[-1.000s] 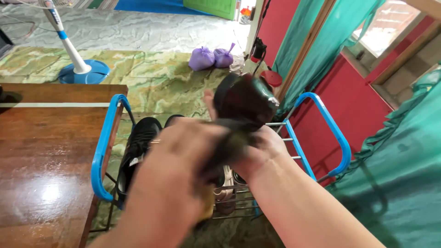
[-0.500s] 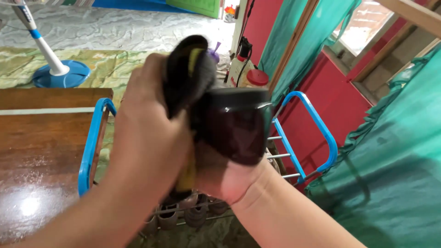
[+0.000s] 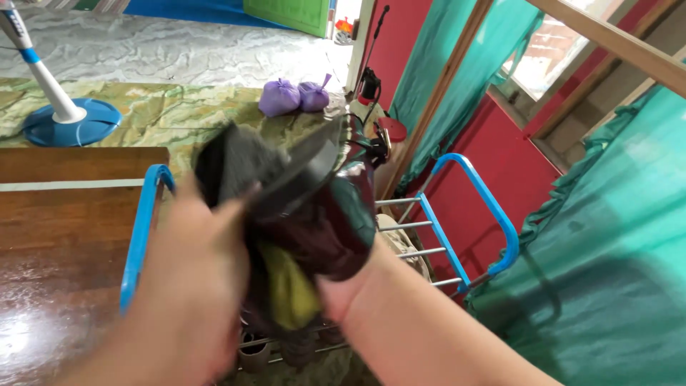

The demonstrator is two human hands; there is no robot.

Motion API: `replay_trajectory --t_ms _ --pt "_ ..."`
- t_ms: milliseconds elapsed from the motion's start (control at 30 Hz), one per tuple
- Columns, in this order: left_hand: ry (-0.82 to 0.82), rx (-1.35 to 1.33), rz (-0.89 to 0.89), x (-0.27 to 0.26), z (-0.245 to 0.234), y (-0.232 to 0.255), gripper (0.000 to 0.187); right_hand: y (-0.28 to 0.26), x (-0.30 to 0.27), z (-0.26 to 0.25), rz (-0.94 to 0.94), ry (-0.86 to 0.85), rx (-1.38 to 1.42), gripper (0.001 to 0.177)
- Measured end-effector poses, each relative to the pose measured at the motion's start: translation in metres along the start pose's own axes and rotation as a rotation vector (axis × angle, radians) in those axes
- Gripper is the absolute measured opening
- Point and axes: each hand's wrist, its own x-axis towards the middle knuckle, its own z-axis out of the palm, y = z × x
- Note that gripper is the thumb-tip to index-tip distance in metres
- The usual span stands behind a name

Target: Cleaning a pair of black patent leather shoes with a cloth.

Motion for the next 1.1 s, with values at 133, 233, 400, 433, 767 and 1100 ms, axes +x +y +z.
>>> replay_trajectory --t_ms 133,233,400,433,767,1100 --pt "-0.051 0.012 -0.165 0.002 -0.046 -0.095 0.049 -0.017 -0.003 -0.023 -0.01 0.074 0.036 0.031" --pt "-0.329 0.996 0.741 0.008 -0.064 -0.11 0.047 -0.019 -0.005 -0.02 -0.026 0.935 -0.226 0.036" --pt "-0.345 -0.009 -0.431 0.001 -0.029 -0.057 0.037 -0.054 -0.014 -0.09 -0.235 0.785 -0.364 0.027" --pt "-0.339 -0.006 -0.431 0.0 -0.016 -0.052 0.037 -0.064 -0.022 -0.089 -0.231 0.781 -0.361 0.027" --pt "-0.435 0.352 -0.377 -0.005 0.116 -0.128 0.059 -0.175 -0.11 -0.198 -0.098 1.342 -1.231 0.024" --pt "-0.613 0.794 -0.028 0.017 0.216 -0.192 0.062 -0.199 -0.118 -0.281 0.187 1.322 -1.809 0.045"
